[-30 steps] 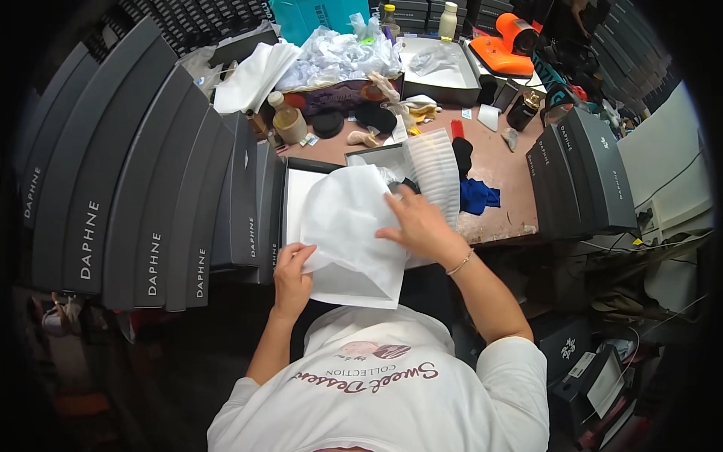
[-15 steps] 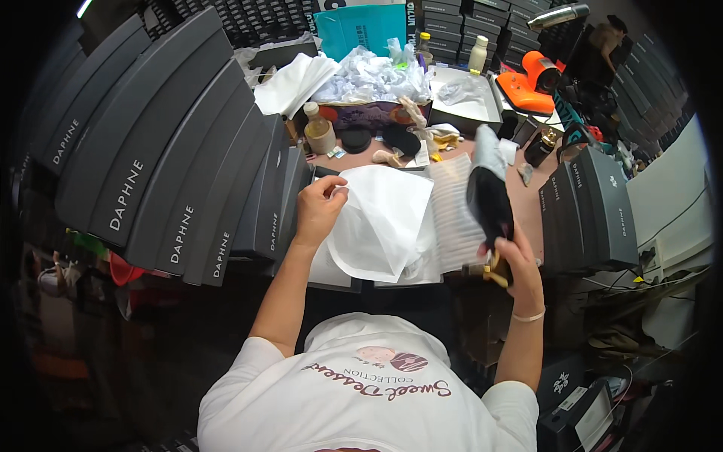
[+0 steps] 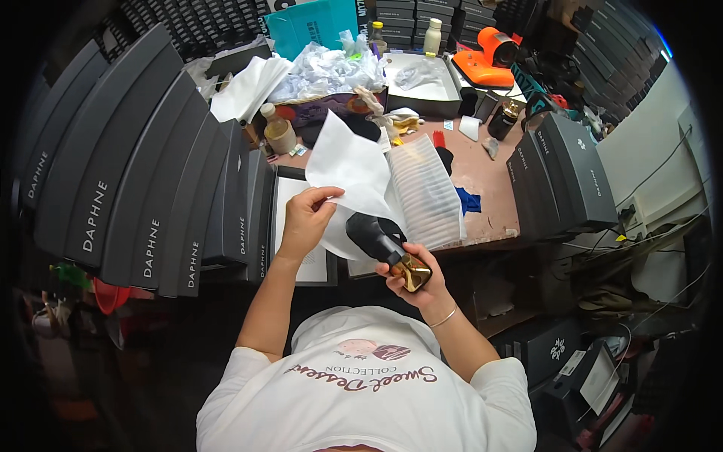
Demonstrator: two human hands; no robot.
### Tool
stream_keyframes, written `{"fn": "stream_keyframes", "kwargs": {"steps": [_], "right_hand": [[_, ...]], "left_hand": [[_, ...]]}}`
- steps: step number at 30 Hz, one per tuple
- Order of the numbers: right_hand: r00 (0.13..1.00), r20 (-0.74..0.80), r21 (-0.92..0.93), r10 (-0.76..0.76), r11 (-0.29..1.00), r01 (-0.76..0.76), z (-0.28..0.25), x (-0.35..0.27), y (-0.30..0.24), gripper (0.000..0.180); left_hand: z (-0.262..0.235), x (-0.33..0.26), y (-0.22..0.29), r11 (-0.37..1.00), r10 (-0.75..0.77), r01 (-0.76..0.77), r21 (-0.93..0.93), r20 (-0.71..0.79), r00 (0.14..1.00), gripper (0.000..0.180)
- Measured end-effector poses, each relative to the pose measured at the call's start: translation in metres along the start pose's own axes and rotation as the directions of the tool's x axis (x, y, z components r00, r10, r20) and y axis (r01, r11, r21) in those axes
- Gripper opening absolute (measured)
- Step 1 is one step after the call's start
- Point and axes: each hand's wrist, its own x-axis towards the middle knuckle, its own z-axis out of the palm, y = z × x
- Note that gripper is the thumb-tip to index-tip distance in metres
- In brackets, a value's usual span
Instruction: Packing shoes into boxes with protective paper and plastic bags.
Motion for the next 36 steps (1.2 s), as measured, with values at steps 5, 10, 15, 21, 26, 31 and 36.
{"fn": "stream_keyframes", "kwargs": {"steps": [5,10,15,21,26,31,36], "right_hand": [[0.998,0.056,-0.032,-0.034,0.999,0.035,0.002,-0.001,-0.001,0.035],[0.999,0.006,-0.083,-0.033,0.996,0.034,0.011,0.009,-0.009,0.037],[0.892,0.064,-0.349,-0.447,0.828,0.439,0.013,0.061,0.007,0.036],[0.887,0.353,-0.321,-0.296,0.853,0.413,-0.008,0.084,-0.019,0.034],[0.890,0.233,-0.275,-0.392,0.851,0.447,0.000,0.086,-0.013,0.033],[0.608,0.513,-0.846,-0.606,-0.237,0.478,-0.005,0.078,0.027,0.032],[0.767,0.641,-0.594,-0.001,-0.633,0.496,-0.005,0.051,0.077,0.031]], "left_hand": [[0.013,-0.007,-0.002,0.996,-0.055,0.062,-0.063,0.098,0.994,0.019],[0.018,-0.023,0.022,0.992,0.094,-0.087,-0.096,0.064,0.994,0.018],[0.038,-0.048,0.039,0.828,0.557,-0.555,0.082,-0.007,0.830,0.034],[0.057,-0.069,0.016,0.822,0.568,-0.569,0.014,0.029,0.822,0.037],[0.071,-0.083,-0.001,0.792,0.595,-0.611,0.001,0.224,0.772,0.036],[0.039,-0.095,-0.020,0.774,-0.212,0.122,-0.621,-0.072,0.975,0.084],[-0.021,-0.077,-0.066,0.623,-0.412,0.298,-0.723,0.022,0.911,0.058]]}}
